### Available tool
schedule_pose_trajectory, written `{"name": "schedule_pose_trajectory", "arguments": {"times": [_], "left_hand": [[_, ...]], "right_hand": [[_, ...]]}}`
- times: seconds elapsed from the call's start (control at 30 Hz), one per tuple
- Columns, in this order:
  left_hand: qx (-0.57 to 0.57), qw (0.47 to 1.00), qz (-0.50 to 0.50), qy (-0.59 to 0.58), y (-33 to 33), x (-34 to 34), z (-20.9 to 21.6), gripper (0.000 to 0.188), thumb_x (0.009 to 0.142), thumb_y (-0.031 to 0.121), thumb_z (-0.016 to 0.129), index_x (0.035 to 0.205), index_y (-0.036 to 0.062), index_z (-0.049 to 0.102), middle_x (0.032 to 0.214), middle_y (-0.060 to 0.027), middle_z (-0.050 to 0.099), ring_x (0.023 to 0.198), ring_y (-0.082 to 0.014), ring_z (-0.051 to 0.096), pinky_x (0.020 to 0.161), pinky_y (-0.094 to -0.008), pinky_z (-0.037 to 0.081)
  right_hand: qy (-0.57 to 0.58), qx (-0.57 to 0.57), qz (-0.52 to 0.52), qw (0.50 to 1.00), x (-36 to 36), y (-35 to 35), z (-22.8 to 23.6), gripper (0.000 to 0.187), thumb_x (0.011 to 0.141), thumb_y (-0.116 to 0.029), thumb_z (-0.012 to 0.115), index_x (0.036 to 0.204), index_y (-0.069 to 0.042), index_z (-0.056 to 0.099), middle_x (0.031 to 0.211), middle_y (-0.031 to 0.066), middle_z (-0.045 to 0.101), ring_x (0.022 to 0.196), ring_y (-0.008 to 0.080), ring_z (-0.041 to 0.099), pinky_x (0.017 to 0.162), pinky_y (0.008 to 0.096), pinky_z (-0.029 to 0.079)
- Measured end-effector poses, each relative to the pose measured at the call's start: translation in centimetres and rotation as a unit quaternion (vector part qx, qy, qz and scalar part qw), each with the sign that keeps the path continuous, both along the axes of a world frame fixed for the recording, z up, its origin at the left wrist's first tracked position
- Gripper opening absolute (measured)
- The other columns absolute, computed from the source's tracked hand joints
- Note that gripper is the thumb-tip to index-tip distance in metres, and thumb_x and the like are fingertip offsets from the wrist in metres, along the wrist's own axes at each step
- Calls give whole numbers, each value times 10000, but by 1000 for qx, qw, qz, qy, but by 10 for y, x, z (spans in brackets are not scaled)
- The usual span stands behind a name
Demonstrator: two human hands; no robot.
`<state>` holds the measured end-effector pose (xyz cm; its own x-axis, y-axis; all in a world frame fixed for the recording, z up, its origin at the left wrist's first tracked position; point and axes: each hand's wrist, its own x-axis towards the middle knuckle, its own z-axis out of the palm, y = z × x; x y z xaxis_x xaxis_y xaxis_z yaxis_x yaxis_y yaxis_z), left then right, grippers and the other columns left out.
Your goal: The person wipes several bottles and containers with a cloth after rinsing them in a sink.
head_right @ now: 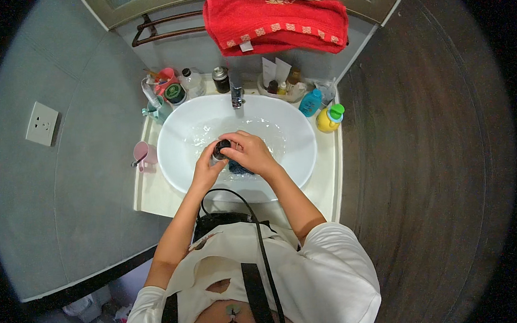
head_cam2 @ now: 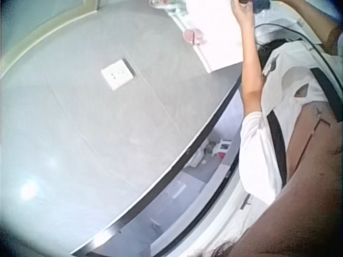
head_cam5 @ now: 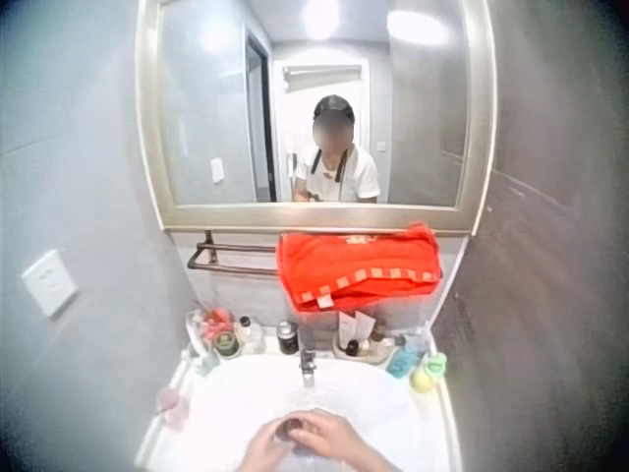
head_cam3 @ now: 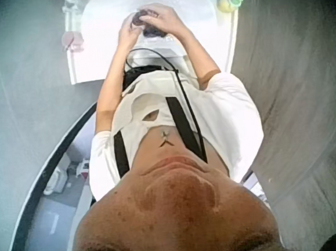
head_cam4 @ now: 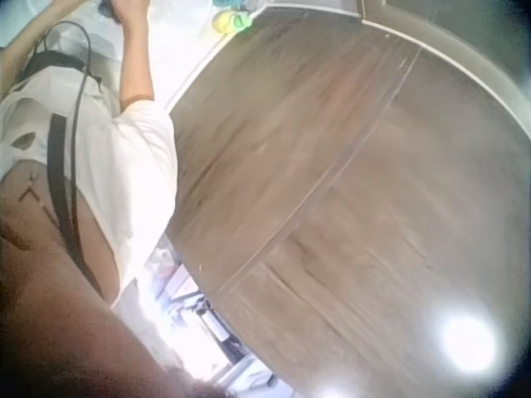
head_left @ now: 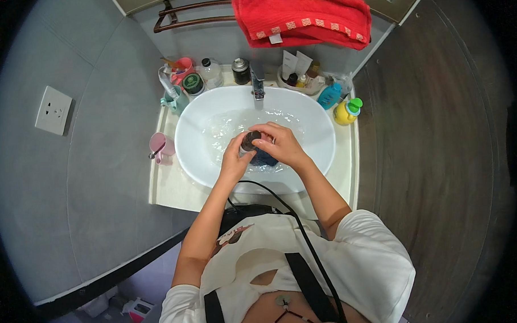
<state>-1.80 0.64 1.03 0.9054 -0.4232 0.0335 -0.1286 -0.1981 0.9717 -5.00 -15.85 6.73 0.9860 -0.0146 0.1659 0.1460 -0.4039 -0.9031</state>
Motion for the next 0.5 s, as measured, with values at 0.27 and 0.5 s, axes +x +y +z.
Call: {"name": "schedule_pose_trajectory", "arguments": {"times": [0.27, 0.5], "left_hand": [[80, 994, -50, -52, -24, -1, -3, 606, 695, 41, 646, 1252, 55, 406, 1160, -169, 498, 1077, -310, 475, 919, -350, 371], [115, 993, 14, -23, -12, 6, -11, 631, 740, 71, 642, 1303, 70, 356, 1251, -166, 440, 1166, -279, 421, 953, -347, 348]], "right_hand": [[2, -57, -12, 998, -1, -26, -10, 260, 689, -131, 691, 927, -51, 624, 704, 58, 562, 596, 139, 520, 563, 254, 431], [-70, -157, -209, 963, 34, -113, -18, 243, 713, -166, 683, 901, -30, 614, 719, 105, 574, 607, 197, 543, 569, 299, 442]]}}
